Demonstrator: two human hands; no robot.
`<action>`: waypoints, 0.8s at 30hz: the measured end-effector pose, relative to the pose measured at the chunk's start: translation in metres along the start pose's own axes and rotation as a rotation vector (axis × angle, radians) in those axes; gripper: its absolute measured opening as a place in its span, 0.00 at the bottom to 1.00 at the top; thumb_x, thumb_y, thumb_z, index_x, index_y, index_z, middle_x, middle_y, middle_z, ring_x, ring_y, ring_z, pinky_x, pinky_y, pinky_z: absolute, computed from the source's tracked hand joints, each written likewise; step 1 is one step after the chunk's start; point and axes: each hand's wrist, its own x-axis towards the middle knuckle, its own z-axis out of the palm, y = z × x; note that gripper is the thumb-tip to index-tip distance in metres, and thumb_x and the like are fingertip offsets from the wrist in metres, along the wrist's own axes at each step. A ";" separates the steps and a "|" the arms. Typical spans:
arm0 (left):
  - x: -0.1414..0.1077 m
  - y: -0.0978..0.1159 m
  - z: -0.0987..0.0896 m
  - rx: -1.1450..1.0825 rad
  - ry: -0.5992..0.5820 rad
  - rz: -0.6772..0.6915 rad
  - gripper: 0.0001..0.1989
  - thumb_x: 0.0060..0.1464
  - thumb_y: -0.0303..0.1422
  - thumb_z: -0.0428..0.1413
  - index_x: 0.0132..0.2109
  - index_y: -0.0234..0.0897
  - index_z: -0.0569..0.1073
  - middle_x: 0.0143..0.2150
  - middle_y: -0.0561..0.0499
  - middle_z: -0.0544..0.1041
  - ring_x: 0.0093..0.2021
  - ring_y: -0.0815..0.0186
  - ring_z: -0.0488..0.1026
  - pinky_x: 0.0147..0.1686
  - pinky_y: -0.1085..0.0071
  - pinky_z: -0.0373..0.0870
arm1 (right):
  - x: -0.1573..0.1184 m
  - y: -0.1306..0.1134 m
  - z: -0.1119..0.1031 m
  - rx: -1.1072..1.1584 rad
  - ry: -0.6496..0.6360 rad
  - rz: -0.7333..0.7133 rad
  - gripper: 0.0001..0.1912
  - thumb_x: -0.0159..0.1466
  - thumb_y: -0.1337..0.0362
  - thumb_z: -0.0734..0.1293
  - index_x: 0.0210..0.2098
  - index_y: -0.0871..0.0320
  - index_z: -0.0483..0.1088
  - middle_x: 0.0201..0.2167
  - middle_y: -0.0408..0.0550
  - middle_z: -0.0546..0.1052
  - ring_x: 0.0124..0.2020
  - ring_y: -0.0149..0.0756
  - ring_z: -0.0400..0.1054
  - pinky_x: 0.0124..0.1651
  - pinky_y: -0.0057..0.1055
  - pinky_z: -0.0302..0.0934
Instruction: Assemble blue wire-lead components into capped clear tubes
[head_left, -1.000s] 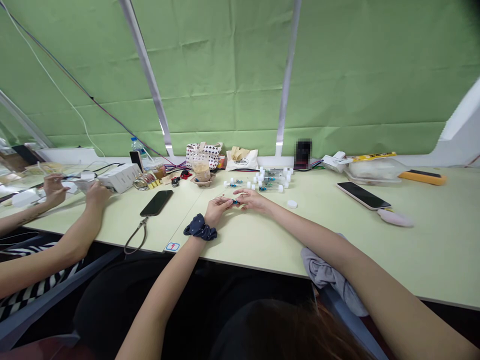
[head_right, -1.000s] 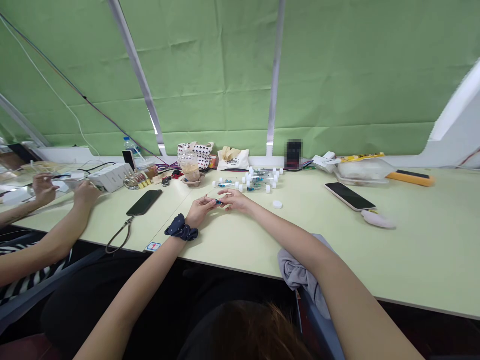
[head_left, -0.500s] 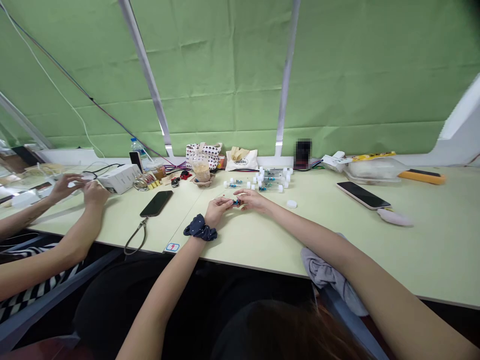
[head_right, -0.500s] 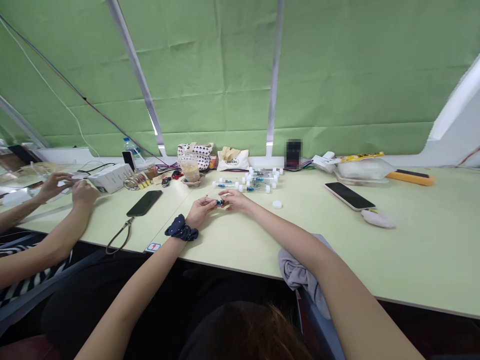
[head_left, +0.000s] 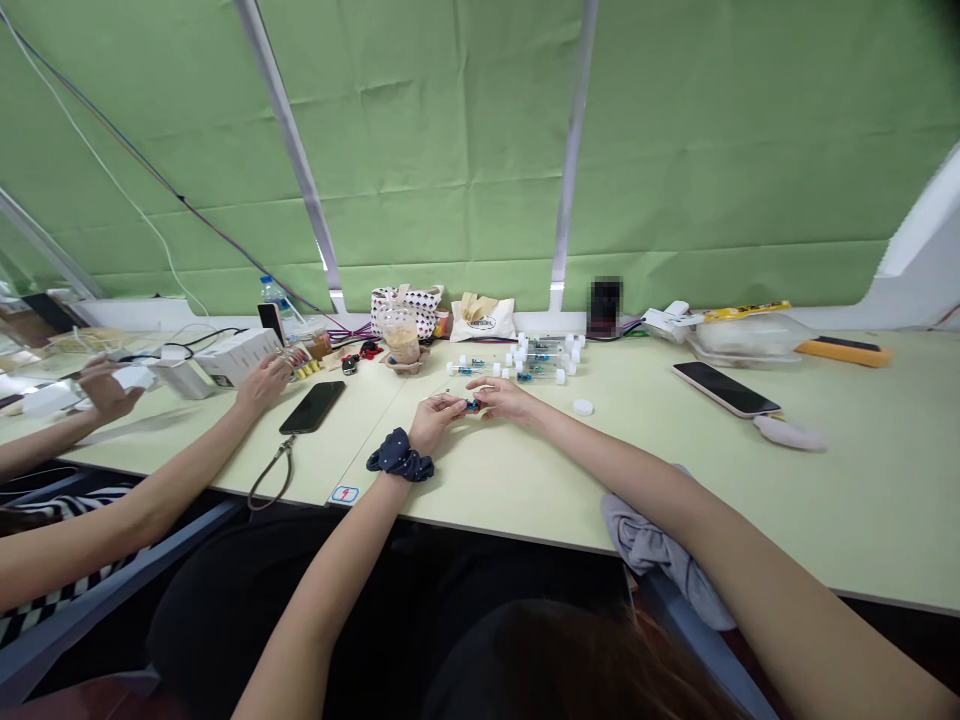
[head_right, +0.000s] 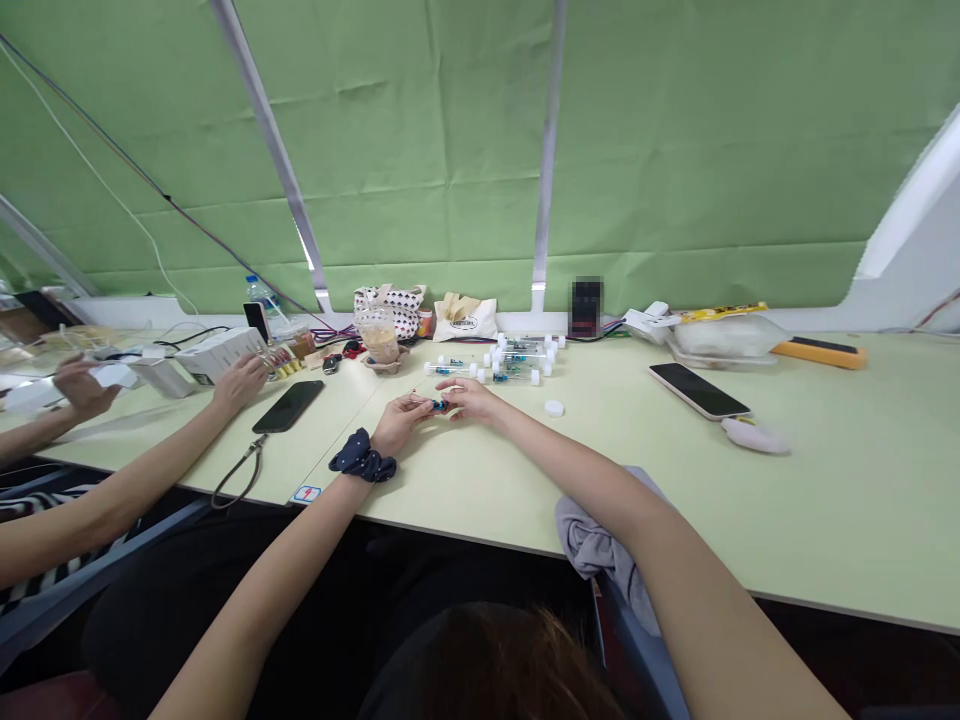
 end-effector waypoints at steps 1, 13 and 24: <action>0.000 0.000 0.000 -0.002 -0.003 0.002 0.17 0.39 0.40 0.67 0.33 0.31 0.77 0.35 0.44 0.80 0.37 0.60 0.77 0.45 0.60 0.70 | 0.000 0.000 0.000 -0.001 0.009 0.004 0.15 0.56 0.62 0.71 0.42 0.57 0.68 0.28 0.45 0.75 0.29 0.31 0.70 0.30 0.27 0.66; -0.001 0.003 0.002 0.000 -0.001 0.009 0.16 0.41 0.39 0.66 0.34 0.32 0.77 0.35 0.44 0.80 0.37 0.60 0.77 0.45 0.61 0.70 | 0.000 0.001 -0.001 -0.008 -0.007 0.006 0.17 0.56 0.61 0.71 0.43 0.56 0.67 0.29 0.45 0.75 0.31 0.32 0.71 0.31 0.27 0.66; 0.000 0.001 0.000 -0.003 -0.006 0.003 0.16 0.40 0.40 0.66 0.33 0.32 0.77 0.35 0.44 0.80 0.37 0.60 0.77 0.45 0.61 0.70 | -0.001 -0.001 0.000 -0.004 -0.015 -0.008 0.18 0.53 0.64 0.72 0.43 0.57 0.68 0.29 0.44 0.75 0.31 0.32 0.71 0.30 0.27 0.66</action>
